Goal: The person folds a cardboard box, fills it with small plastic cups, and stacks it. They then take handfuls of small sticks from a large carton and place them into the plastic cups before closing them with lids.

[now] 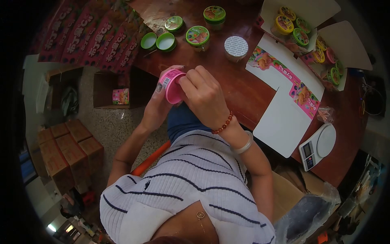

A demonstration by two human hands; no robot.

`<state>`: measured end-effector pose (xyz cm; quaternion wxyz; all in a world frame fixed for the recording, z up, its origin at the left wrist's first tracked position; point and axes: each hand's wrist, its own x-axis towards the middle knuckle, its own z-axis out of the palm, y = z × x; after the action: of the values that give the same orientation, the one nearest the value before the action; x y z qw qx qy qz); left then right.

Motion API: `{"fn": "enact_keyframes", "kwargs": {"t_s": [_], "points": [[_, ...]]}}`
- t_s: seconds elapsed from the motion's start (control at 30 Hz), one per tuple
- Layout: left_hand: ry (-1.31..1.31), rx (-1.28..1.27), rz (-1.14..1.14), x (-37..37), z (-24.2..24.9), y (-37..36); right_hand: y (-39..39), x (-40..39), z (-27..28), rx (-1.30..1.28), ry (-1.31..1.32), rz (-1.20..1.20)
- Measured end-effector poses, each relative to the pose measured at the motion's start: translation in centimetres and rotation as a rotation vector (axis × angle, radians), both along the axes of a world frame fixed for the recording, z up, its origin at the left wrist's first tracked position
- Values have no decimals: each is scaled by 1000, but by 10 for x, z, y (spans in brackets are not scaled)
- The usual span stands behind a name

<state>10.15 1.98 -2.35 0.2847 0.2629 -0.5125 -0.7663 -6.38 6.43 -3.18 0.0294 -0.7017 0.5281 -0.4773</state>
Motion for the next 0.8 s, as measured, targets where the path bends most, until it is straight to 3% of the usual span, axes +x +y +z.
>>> {"fn": "enact_keyframes", "kwargs": {"t_s": [0.4,0.8], "points": [[147,190,-65,5,-9,-10,5,2,-6,-62,-146,-124],[90,130,-15,1,-3,-7,2,1,7,16,-93,-61]]}}
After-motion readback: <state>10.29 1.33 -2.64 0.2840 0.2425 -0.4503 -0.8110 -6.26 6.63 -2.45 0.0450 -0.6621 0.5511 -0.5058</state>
